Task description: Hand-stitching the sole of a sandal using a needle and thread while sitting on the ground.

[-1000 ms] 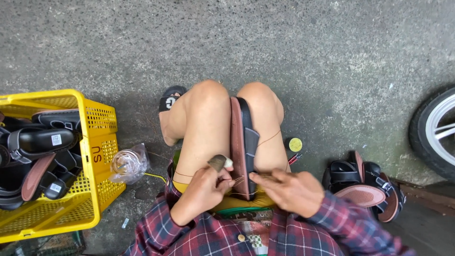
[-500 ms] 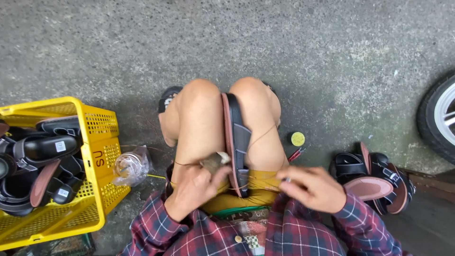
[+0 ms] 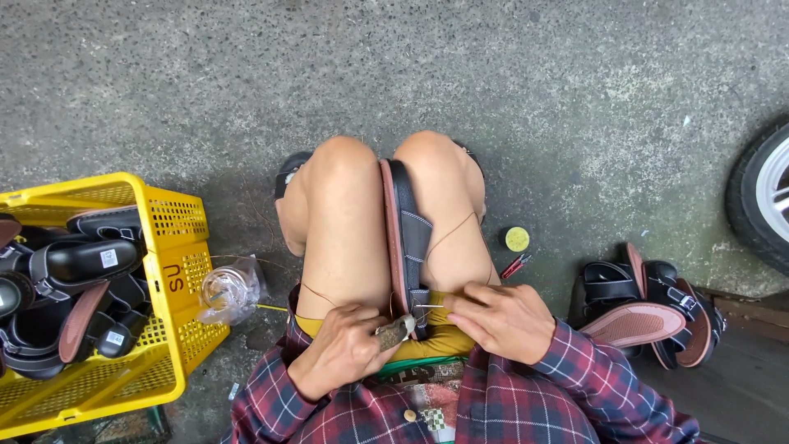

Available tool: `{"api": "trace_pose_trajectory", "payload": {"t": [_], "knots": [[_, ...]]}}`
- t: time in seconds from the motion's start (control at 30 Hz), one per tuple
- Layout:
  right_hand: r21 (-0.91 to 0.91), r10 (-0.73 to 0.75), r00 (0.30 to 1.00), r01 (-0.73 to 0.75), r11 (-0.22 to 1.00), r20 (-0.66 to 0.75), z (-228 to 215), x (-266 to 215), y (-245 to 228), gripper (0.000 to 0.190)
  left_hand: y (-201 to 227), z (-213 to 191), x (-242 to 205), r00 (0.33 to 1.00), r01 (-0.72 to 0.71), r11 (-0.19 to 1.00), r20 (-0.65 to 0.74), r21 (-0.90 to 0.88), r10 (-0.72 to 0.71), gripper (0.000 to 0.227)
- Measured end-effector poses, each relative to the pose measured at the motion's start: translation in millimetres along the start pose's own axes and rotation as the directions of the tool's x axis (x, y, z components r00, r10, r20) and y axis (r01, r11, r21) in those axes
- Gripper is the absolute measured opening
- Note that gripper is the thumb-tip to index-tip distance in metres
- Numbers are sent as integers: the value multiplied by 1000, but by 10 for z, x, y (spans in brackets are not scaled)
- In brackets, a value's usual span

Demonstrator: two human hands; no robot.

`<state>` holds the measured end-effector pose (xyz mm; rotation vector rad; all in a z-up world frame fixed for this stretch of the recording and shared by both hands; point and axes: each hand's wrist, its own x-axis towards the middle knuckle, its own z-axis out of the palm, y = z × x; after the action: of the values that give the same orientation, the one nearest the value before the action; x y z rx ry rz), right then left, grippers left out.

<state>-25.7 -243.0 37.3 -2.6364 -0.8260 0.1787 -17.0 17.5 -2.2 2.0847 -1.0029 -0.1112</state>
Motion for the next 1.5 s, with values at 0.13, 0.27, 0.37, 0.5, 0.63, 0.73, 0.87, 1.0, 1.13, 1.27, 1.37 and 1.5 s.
{"api": "trace_pose_trajectory", "payload": {"t": [0.13, 0.27, 0.37, 0.5, 0.63, 0.73, 0.87, 1.0, 1.13, 1.27, 1.37, 1.5], "knots": [[163, 21, 997, -34, 986, 77, -16, 24, 35, 18, -33, 50, -75, 1000, -10, 1000, -13, 5, 10, 18], [885, -51, 995, -53, 463, 87, -189, -34, 190, 26, 26, -21, -9, 999, -7, 1000, -49, 16, 8, 5], [682, 636, 767, -508, 526, 81, -740, -684, 592, 34, -22, 79, -138, 989, 109, 992, -110, 57, -102, 28], [765, 692, 722, -459, 451, 25, -1008, -539, 577, 25, 11, -125, -148, 916, 394, 912, -134, 116, -379, 17], [919, 802, 595, -282, 276, -58, -1187, -329, 618, 33, -1, -250, -47, 784, 612, 667, 214, -426, -583, 18], [801, 635, 769, -336, 496, -71, -587, -58, 259, 28, -5, -214, 54, 825, 438, 342, 220, -831, -521, 13], [556, 315, 940, -331, 763, 128, 68, 123, -94, 33, -43, -122, 307, 853, 171, 108, 93, -979, -514, 16], [545, 277, 942, -337, 768, 192, 42, 171, -92, 9, -206, -4, 640, 805, 129, -13, 113, -992, -582, 13], [756, 246, 874, -486, 439, 419, 208, 183, 41, 9, -303, -172, 1268, 691, 116, -4, 84, -993, -718, 20], [777, 353, 867, -481, 406, 352, 369, 236, 87, 9, -663, 37, 1693, 570, 121, 166, -68, -979, -819, 29], [787, 391, 884, -426, 445, 257, 393, 241, 35, 8, -703, -106, 1716, 547, 104, 117, -42, -988, -836, 30], [534, 263, 953, -301, 790, 148, -90, 313, -86, 35, -617, -754, 1224, 676, 547, 606, -123, -577, -727, 28]]}}
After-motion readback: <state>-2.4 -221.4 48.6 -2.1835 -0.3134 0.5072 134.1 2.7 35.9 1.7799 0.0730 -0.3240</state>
